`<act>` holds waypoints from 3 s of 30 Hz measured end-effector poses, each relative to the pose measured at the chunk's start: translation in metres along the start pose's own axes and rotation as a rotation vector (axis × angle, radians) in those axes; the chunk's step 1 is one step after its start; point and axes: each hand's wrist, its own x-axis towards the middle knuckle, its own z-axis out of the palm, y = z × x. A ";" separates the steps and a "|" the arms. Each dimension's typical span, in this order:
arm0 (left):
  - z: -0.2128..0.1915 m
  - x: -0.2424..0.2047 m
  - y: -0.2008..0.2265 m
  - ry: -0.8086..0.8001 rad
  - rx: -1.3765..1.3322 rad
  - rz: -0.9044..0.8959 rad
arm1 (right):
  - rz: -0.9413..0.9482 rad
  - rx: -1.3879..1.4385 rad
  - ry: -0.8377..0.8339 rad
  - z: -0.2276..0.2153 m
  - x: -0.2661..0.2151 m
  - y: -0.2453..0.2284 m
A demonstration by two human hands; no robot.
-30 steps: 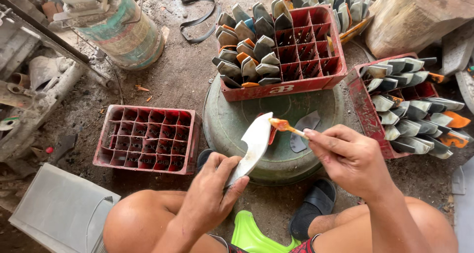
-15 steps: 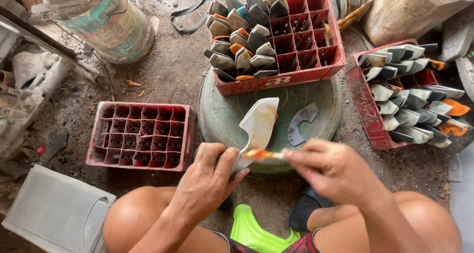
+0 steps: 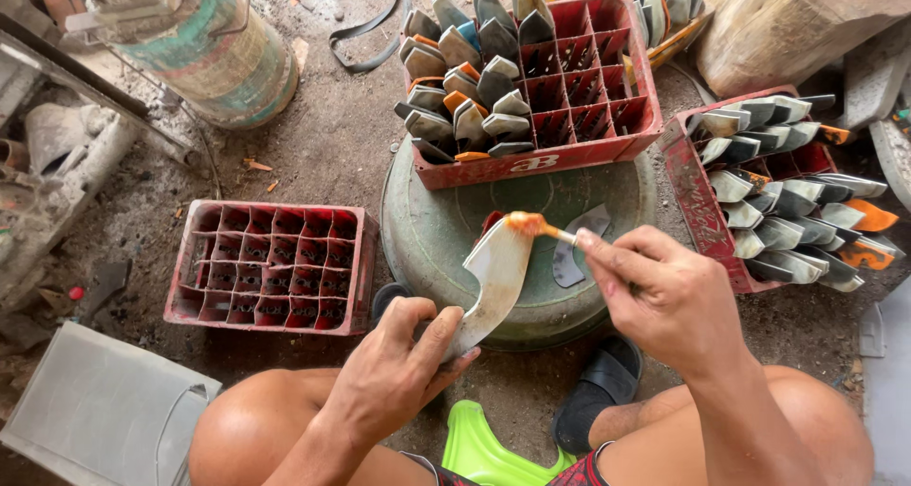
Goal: The person sits on the ground and uses a small brush to apply red paint to the curved edges of metal blades. They repeatedly dip the brush into a small container of paint and coat each blade before placing it into a red crate.
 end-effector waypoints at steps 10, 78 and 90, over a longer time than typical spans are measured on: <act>0.005 0.000 0.001 0.049 0.052 -0.016 | -0.124 -0.087 0.049 0.024 -0.016 -0.026; 0.026 -0.003 -0.004 0.256 -0.065 -0.209 | -0.305 0.059 -0.238 0.026 -0.029 -0.045; 0.022 -0.001 -0.004 0.255 -0.047 -0.228 | -0.218 0.085 -0.220 0.026 -0.029 -0.048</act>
